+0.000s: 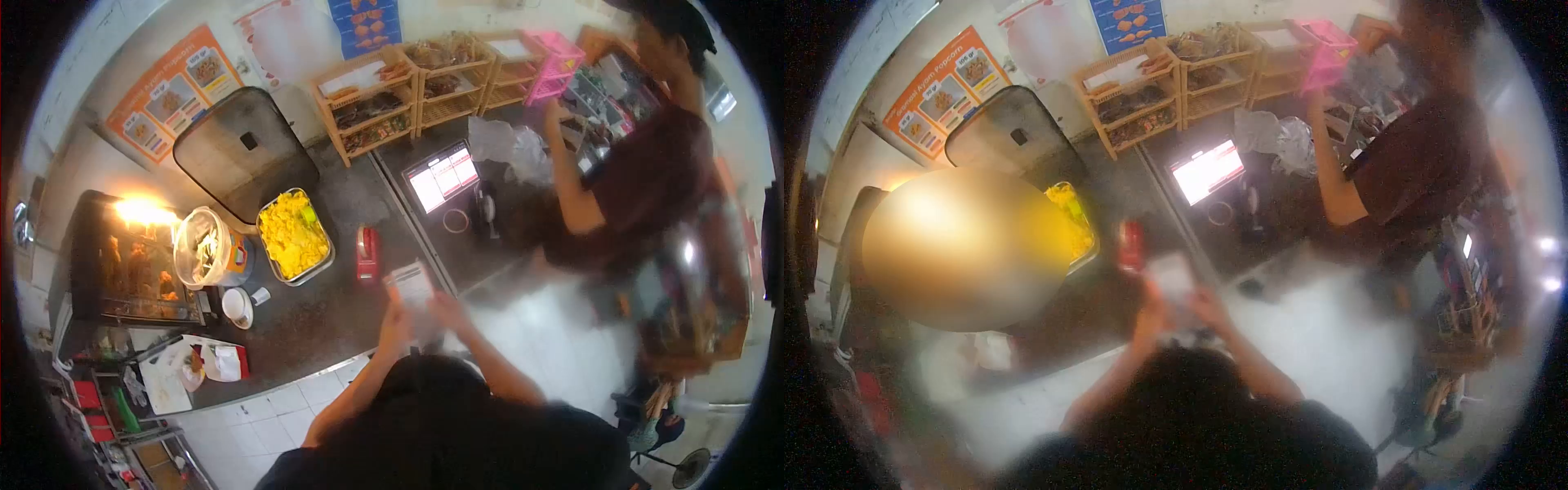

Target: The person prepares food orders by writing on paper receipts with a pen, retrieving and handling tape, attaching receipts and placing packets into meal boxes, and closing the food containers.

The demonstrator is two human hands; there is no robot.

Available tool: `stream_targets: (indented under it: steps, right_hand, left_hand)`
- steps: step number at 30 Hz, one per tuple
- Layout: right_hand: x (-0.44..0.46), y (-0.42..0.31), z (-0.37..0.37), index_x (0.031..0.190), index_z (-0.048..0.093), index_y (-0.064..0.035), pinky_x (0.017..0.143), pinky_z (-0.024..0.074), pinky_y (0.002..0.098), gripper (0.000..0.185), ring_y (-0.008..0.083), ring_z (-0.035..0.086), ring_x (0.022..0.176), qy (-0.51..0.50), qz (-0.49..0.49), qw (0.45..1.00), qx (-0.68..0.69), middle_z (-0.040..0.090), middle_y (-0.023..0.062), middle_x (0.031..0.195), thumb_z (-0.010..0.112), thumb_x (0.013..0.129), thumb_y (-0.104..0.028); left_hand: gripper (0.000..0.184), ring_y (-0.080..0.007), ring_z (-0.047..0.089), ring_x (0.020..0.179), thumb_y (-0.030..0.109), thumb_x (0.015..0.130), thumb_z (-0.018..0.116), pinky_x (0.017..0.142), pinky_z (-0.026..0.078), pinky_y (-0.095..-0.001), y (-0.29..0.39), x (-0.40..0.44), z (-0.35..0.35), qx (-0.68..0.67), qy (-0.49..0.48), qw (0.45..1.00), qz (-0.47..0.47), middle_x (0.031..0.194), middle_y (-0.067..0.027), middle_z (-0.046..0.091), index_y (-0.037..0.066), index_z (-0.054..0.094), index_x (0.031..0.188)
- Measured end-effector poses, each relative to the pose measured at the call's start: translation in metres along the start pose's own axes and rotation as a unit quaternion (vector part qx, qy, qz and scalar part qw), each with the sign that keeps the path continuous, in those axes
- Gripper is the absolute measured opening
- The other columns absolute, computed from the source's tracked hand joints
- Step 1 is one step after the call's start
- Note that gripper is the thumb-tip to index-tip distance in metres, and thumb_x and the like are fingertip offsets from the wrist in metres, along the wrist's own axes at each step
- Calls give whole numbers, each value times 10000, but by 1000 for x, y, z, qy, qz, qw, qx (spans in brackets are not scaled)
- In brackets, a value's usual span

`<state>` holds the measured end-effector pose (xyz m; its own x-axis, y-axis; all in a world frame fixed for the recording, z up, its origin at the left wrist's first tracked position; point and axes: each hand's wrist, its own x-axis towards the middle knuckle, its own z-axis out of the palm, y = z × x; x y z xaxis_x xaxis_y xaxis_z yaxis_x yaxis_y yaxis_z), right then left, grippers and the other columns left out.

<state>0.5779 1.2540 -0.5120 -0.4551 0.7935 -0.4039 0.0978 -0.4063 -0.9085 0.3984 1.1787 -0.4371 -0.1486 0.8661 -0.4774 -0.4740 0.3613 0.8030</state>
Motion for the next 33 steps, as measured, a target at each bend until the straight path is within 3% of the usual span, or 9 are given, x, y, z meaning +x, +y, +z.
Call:
stream_targets:
  steps: [4, 5, 6, 7, 10, 14, 24, 26, 33]
  right_hand:
    - [40, -14, -85, 1256, 636, -37, 862, 533, 339, 381, 168, 659, 1013, 32, 92, 995, 16, 702, 81, 1116, 605, 980, -298]
    - [74, 46, -110, 1231, 659, -55, 870, 539, 361, 412, 206, 660, 1037, 61, -61, 986, -141, 696, 89, 1150, 577, 982, -373]
    - [39, -91, -85, 1223, 677, -100, 909, 528, 403, 460, 264, 651, 1077, 35, 174, 953, -247, 678, 126, 1197, 522, 989, -465]
    - [102, 14, -118, 1230, 679, -142, 966, 499, 442, 496, 316, 626, 1135, 109, -113, 880, -449, 651, 174, 1245, 491, 980, -527]
    - [76, -52, -127, 1256, 652, -102, 1053, 433, 474, 562, 367, 564, 1227, 222, 58, 947, -226, 611, 197, 1304, 620, 890, -528]
    - [23, -78, -80, 1236, 634, -53, 1002, 458, 458, 407, 382, 583, 1179, 310, -162, 866, -356, 630, 191, 1253, 617, 917, -306]
    - [-11, 38, 12, 1248, 610, -23, 963, 479, 458, 334, 371, 614, 1083, 29, -125, 906, -403, 636, 192, 1205, 545, 925, -78]
    - [15, 27, 13, 1233, 609, -29, 975, 470, 466, 331, 382, 601, 1102, 11, -219, 884, -413, 620, 193, 1213, 531, 912, -59]
    - [90, -41, 31, 1050, 669, -95, 927, 487, 467, 193, 344, 617, 1057, -127, -295, 831, -453, 648, 162, 1115, 577, 880, -85]
  left_hand:
    - [166, -114, 555, 690, 244, 1002, 581, 581, 451, -272, -20, 75, 66, 96, 0, 995, -1, 782, 0, 554, 85, 600, 1044]
    - [165, -115, 550, 670, 252, 1003, 581, 569, 446, -274, -22, 97, 75, 128, 5, 992, -1, 761, 2, 548, 90, 608, 1017]
    - [170, -115, 544, 650, 260, 1004, 581, 556, 441, -276, -28, 119, 82, 147, 7, 989, -6, 741, 4, 541, 95, 616, 990]
    - [179, -116, 538, 631, 268, 1005, 580, 544, 437, -278, -34, 140, 87, 153, 0, 988, -13, 720, 6, 534, 100, 623, 964]
    - [193, -98, 534, 673, 242, 1016, 565, 574, 442, -270, -53, 197, 86, 85, -120, 988, -49, 798, 4, 594, 69, 647, 1041]
    - [284, -153, 639, 905, 194, 1006, 579, 810, 509, -291, -21, 148, 47, 175, -99, 977, 68, 1030, -55, 693, -14, 658, 1184]
    - [286, -257, 695, 899, 244, 944, 588, 829, 519, -371, -69, -51, -116, 347, 254, 902, 31, 970, -168, 722, 4, 710, 1042]
    - [315, -321, 678, 940, 270, 926, 570, 865, 508, -423, -106, -86, -163, 610, 235, 741, 151, 976, -175, 715, 0, 705, 1017]
    - [267, -337, 691, 926, 189, 926, 546, 846, 527, -403, -53, -139, -196, 354, 466, 806, 86, 970, -192, 718, -2, 693, 1040]
